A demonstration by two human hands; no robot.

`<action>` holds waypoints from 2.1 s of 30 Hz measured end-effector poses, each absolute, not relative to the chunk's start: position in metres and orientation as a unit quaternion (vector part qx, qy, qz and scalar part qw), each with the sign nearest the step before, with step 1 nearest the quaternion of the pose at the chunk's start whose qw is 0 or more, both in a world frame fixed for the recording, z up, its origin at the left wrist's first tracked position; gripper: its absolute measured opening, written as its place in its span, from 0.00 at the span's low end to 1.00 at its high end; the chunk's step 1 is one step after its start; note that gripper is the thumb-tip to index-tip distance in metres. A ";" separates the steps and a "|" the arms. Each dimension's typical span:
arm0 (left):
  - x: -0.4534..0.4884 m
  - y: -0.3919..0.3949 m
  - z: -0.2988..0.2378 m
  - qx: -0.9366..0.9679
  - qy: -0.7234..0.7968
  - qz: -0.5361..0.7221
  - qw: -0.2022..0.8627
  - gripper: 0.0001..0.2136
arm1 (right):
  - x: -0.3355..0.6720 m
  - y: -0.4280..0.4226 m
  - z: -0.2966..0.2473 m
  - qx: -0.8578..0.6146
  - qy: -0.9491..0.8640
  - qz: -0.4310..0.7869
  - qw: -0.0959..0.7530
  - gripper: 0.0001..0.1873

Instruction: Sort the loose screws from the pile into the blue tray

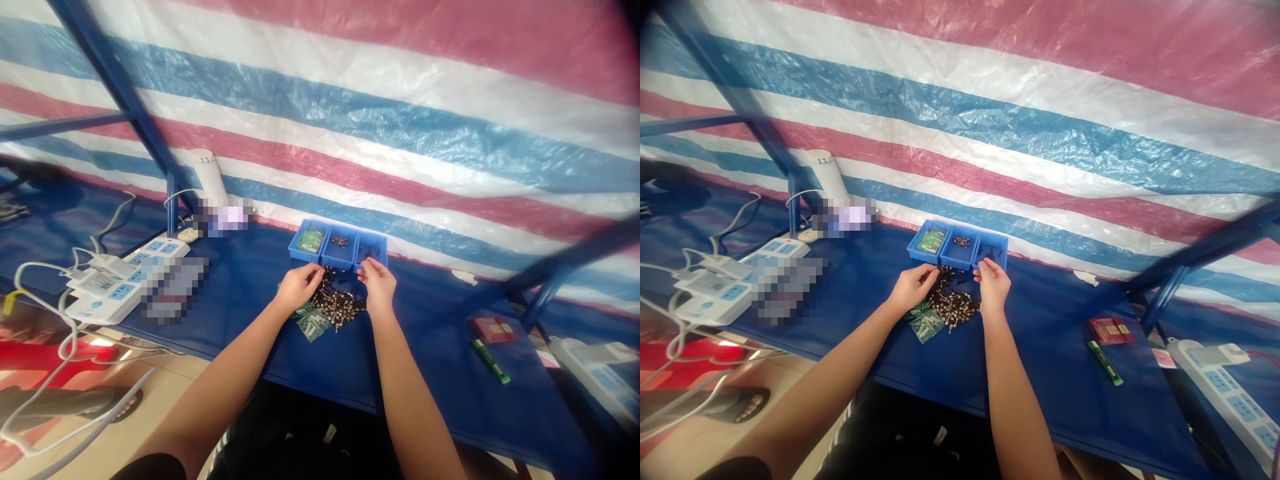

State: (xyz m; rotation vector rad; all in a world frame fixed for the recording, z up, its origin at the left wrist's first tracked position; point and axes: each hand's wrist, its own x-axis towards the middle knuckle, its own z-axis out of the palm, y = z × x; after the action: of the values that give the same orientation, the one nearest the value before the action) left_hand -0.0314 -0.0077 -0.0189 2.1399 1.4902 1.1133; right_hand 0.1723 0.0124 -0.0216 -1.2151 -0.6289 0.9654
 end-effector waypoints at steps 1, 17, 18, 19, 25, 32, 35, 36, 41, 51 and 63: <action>-0.031 -0.008 -0.019 0.747 0.519 0.388 0.153 0.14 | 0.173 0.013 -0.022 -0.541 -0.280 0.426 0.669 0.24; -0.030 -0.008 -0.016 0.750 0.523 0.376 0.151 0.13 | 0.169 -0.002 -0.028 -0.589 -0.707 0.168 0.353 0.10; -0.030 -0.008 -0.016 0.749 0.523 0.377 0.151 0.13 | 0.168 -0.002 -0.031 -0.595 -0.721 0.151 0.321 0.11; -0.030 -0.008 -0.016 0.749 0.523 0.377 0.152 0.13 | 0.168 -0.002 -0.033 -0.601 -0.729 0.139 0.299 0.12; -0.029 -0.009 -0.016 0.748 0.523 0.378 0.155 0.13 | 0.168 -0.001 -0.040 -0.600 -0.737 0.140 0.279 0.10; -0.030 -0.009 -0.015 0.758 0.511 0.377 0.148 0.13 | 0.158 -0.005 -0.025 -0.537 -0.720 0.209 0.387 0.09; -0.030 -0.011 -0.015 0.774 0.487 0.370 0.163 0.13 | 0.151 -0.008 -0.017 -0.507 -0.686 0.269 0.448 0.15; -0.030 -0.012 -0.014 0.783 0.475 0.365 0.168 0.12 | 0.149 -0.009 -0.015 -0.498 -0.674 0.284 0.465 0.15; -0.028 -0.012 -0.016 0.808 0.445 0.352 0.160 0.13 | 0.143 -0.009 -0.013 -0.484 -0.577 0.379 0.537 0.13; -0.029 -0.012 -0.017 0.770 0.486 0.382 0.157 0.12 | 0.139 -0.010 -0.012 -0.467 -0.523 0.466 0.540 0.16; -0.029 -0.013 -0.016 0.744 0.511 0.391 0.180 0.13 | 0.139 -0.009 -0.014 -0.442 -0.546 0.463 0.540 0.15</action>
State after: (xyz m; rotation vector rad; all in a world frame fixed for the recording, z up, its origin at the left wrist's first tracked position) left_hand -0.0289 -0.0127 -0.0159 2.1010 1.4447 1.1062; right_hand 0.1385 -0.0089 -0.0142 -1.0518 -1.2993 1.1011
